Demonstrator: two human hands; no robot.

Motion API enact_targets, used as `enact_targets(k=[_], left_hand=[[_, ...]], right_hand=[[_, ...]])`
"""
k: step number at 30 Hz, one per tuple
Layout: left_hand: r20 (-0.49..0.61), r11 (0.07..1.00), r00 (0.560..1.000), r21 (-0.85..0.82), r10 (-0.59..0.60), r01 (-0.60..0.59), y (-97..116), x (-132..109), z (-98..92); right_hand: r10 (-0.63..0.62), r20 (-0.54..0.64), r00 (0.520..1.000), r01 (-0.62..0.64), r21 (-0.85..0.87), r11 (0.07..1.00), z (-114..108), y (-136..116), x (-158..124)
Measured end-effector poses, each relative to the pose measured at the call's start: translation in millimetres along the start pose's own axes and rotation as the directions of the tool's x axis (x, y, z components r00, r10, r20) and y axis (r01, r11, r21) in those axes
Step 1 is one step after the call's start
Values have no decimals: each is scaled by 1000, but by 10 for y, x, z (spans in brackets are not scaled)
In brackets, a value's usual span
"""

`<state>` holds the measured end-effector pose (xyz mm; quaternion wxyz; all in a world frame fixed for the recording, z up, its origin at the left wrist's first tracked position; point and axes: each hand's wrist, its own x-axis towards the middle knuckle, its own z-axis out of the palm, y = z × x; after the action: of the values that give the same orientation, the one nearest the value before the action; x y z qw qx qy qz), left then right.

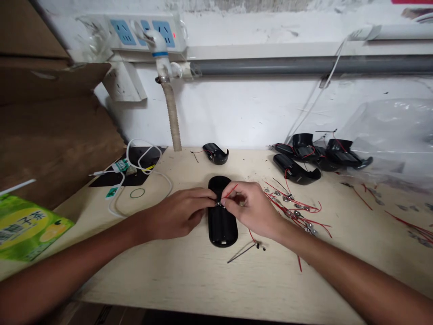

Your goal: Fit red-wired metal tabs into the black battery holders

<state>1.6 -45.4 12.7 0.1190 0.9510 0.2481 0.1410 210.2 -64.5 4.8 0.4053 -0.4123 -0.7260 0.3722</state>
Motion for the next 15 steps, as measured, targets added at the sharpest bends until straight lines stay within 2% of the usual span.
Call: enact_targets(k=[3,10,15], left_hand=[[18,1000,1000,15,-4,3,33,12,-5],[24,997,997,24,68,-69,0,23,-2],[11,993,994,-21,113,-112,-41,40,23]], right_hand=[[-19,26,999,20,-16,1000,-13,18,1],[-53,75,996,59,-89,994,-47,37,-16],[-122,105,987,138,-159,978,-57,18,-33]])
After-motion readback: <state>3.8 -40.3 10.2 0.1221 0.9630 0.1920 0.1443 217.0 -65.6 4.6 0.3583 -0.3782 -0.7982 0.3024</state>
